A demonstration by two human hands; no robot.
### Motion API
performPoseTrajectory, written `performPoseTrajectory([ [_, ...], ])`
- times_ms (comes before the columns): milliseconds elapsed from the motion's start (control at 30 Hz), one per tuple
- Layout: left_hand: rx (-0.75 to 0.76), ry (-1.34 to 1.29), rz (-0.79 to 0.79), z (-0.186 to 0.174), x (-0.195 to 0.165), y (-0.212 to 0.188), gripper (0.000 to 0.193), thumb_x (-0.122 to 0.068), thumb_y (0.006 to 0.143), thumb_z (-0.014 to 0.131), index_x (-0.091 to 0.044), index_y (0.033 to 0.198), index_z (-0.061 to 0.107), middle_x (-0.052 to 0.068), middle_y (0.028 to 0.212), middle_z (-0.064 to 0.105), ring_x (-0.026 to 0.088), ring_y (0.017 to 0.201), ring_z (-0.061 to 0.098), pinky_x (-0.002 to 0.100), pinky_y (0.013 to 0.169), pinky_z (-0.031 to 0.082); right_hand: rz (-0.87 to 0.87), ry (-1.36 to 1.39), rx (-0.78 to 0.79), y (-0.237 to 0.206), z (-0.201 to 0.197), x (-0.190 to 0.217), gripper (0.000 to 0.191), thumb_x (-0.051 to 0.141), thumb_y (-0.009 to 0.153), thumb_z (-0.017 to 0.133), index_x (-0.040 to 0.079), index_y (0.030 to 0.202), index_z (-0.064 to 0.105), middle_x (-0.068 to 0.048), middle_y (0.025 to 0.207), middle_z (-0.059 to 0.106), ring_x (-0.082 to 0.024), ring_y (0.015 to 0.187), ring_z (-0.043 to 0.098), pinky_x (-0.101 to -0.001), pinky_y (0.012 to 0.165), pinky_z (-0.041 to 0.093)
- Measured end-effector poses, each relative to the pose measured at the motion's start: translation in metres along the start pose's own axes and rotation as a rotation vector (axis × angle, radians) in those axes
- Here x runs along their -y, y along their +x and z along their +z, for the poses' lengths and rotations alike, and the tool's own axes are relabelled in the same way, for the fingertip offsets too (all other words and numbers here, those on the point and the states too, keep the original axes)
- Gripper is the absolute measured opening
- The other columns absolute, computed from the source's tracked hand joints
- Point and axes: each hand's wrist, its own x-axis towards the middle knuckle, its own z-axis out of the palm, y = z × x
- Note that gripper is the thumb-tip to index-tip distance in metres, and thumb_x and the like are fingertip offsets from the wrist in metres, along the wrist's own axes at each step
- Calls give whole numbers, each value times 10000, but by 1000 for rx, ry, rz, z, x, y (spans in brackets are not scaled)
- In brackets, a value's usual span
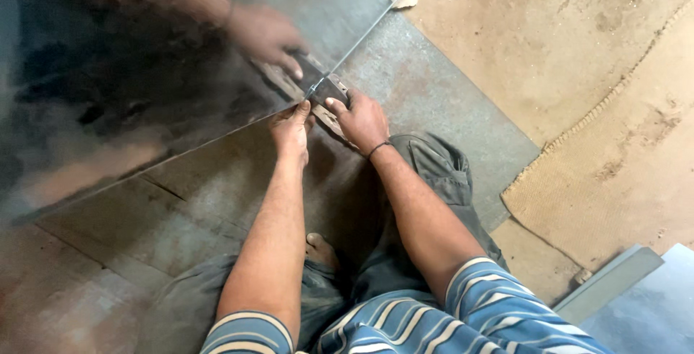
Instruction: The person sits on the floor of a metal workshop and folds the edges of galvanized sheet metal panels by hand, using a metal stake as a support. They hammer the folded seams of sheet metal boxes to close and flatten the joints, repositioning the panels between strikes.
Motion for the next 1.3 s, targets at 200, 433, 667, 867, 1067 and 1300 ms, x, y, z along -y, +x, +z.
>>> performPoseTrajectory([
  [200,-59,100,-40,3,-6,-6,202,-224,845,850,-94,955,741,-23,908,728,111,796,634,304,680,523,37,-33,32,-2,-4,3,469,510,894,674,98,1109,738,-241,969,730,-430,982,691,-530,838,523],
  [433,-42,117,-62,5,-11,-11,220,-258,853,844,-101,973,746,-21,902,747,135,817,640,332,705,521,5,-25,16,-2,-6,5,456,493,892,672,95,1104,741,-246,945,728,-439,966,688,-538,827,521],
  [667,-32,123,-76,5,-14,-13,244,-256,837,842,-106,1000,739,-13,936,754,130,884,676,349,731,537,21,-44,32,-2,-6,7,474,508,894,666,78,1081,736,-252,928,727,-438,957,691,-540,831,521],
  [867,-45,153,-97,5,-17,-13,272,-268,827,848,-103,1010,730,-1,949,755,143,906,675,347,732,534,3,-58,8,-3,-6,7,473,510,903,658,77,1080,733,-253,935,724,-442,962,686,-549,826,515],
  [1067,-27,142,-77,5,-20,-15,302,-270,824,861,-92,1024,722,6,973,742,153,920,670,347,720,524,58,-86,38,-2,-4,7,491,534,897,652,66,1035,716,-238,901,728,-426,940,698,-548,811,516],
  [1300,-49,146,-143,6,-22,-17,315,-287,816,850,-122,1041,705,-8,999,741,147,957,690,343,741,517,-21,-113,-28,2,0,-2,492,528,912,655,40,952,702,-260,885,708,-465,916,671,-577,784,499],
])
